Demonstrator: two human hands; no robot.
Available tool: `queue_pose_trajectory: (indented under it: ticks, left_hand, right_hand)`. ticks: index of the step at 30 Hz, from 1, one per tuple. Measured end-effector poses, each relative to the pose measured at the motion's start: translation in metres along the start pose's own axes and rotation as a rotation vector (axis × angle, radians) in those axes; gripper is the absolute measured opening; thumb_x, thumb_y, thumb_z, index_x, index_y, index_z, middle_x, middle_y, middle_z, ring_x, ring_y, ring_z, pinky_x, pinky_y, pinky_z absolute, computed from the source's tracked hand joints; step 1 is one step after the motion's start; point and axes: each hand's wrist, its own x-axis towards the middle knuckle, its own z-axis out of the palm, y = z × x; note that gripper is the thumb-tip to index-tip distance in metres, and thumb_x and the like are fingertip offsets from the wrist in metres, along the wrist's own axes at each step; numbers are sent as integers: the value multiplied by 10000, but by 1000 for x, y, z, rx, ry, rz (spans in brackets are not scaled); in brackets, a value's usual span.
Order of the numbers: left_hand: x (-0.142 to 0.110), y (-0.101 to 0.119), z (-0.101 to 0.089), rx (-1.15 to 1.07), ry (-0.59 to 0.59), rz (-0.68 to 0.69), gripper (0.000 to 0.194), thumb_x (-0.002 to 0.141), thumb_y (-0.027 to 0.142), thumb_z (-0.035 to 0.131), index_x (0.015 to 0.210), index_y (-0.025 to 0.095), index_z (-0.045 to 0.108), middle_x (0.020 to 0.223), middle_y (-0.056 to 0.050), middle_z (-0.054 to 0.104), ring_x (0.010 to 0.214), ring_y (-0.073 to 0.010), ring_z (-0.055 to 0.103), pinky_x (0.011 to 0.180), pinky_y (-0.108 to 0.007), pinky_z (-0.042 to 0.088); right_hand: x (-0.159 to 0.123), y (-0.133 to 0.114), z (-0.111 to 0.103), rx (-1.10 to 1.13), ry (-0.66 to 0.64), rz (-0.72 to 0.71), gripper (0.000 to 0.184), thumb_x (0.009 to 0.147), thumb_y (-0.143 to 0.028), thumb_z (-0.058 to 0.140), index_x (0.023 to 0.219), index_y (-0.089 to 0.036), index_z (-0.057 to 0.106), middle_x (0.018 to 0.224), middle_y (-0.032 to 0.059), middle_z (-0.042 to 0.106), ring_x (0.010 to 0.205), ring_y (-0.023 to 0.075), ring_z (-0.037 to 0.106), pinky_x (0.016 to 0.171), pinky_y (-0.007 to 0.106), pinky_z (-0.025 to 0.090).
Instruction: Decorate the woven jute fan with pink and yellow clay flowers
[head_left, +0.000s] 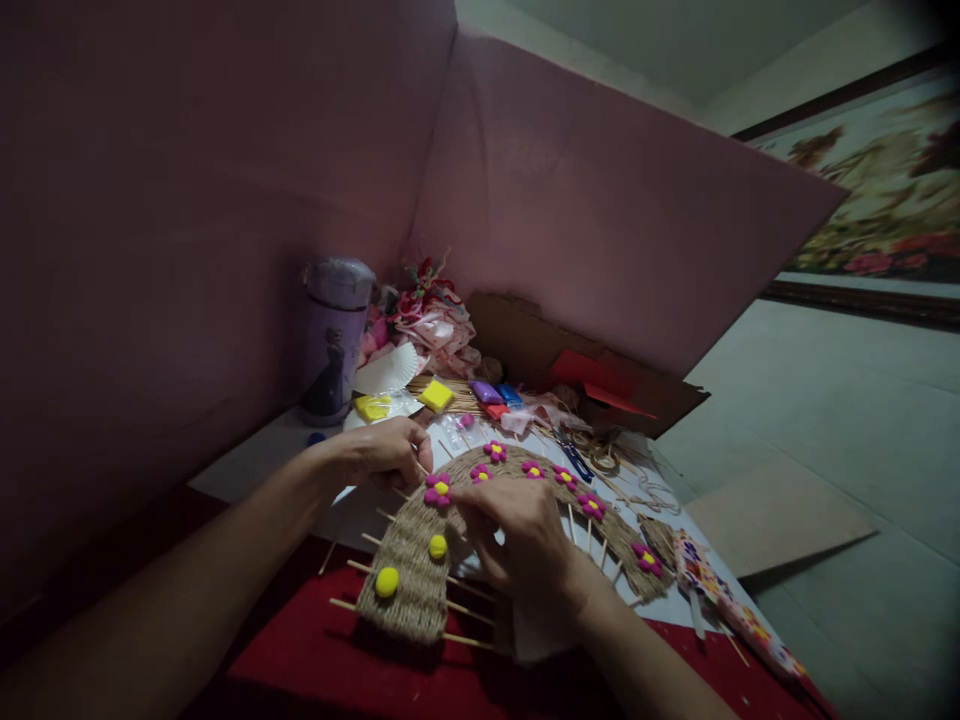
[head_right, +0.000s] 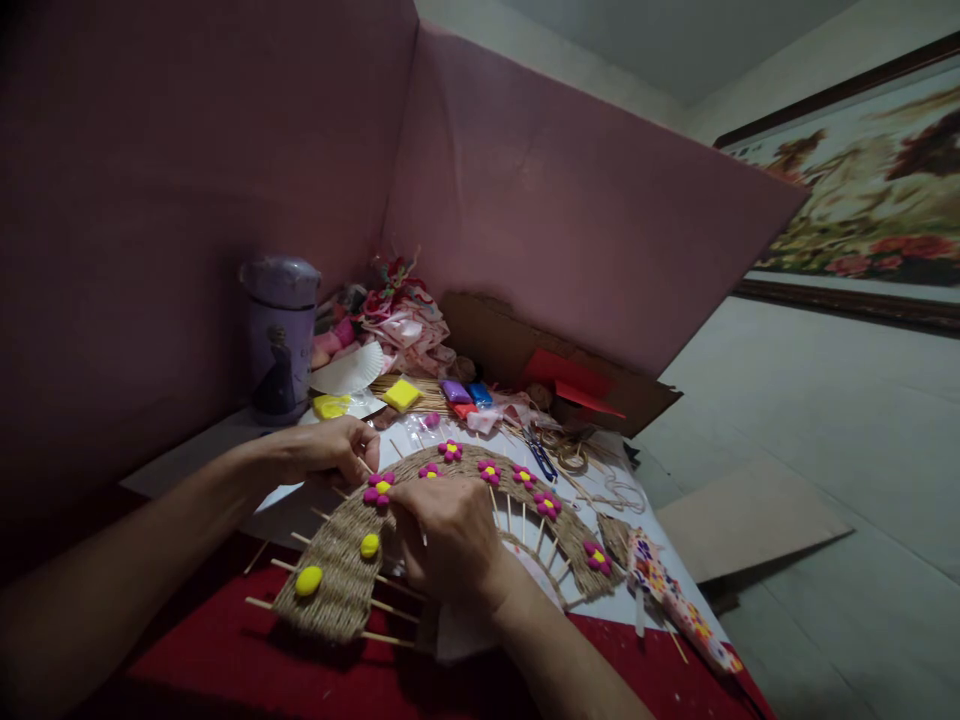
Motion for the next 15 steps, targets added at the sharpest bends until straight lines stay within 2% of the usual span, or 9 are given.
queue_pose_trajectory:
  ticks: [4,10,15]
  left_hand:
    - [-1,0,0,5,5,5,113,486,104,557,577,156,517,368,53,455,322,-66,360,333,-180,187]
    - [-1,1,1,-7,0,1,106,500,102,563,580,152,517,374,54,460,324,-62,364,336,-179,186]
    - [0,0,1,-7,-5,14,114,496,90,550,588,151,520,381,53,461,326,-60,357,332,-178,181]
  right_hand:
    - [-1,1,-8,-142,-83,-125,213,838,-234,456,957,-218,631,566,-7,616,487,118,495,492,267,283]
    - [-2,1,-4,-184,-109,-162,271,840,-230,438,1040,-206,619,547,-6,617,488,122,512,492,280,316]
    - [-3,1,-2,-173,-122,-159,267,829,-228,448,1029,-200,623,566,-2,625,506,129,531,499,285,329]
